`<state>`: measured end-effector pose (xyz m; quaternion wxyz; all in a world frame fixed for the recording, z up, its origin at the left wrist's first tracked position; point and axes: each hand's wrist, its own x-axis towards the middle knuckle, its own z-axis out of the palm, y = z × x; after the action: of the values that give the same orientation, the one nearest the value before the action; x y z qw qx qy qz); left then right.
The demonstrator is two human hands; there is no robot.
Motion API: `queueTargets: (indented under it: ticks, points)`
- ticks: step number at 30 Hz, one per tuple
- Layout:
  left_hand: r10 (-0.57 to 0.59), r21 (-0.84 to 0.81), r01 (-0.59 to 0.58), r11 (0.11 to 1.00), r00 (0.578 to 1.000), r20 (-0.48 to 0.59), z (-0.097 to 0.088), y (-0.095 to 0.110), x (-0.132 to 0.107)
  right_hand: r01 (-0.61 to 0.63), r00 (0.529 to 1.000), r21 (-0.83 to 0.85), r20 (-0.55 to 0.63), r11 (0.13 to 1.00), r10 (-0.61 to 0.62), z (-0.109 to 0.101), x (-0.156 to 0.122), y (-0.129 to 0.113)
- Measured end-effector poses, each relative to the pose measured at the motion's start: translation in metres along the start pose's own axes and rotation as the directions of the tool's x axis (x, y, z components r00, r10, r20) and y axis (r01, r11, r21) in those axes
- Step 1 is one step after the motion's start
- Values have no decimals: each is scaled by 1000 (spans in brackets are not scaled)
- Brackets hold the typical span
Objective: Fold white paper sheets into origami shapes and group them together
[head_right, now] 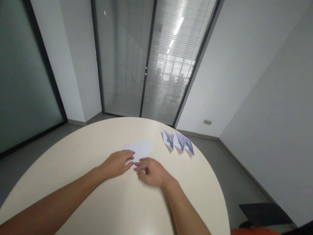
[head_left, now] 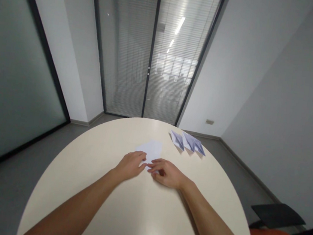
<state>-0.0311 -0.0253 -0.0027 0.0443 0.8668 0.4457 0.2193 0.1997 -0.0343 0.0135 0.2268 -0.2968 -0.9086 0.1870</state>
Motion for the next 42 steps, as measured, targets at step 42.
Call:
queueTargets:
  ticks: [42]
  points:
    - [22,9,-24,1000,987,156,-3,-13,-3,-234,970,-89,-87,968,226,-10,-5,4]
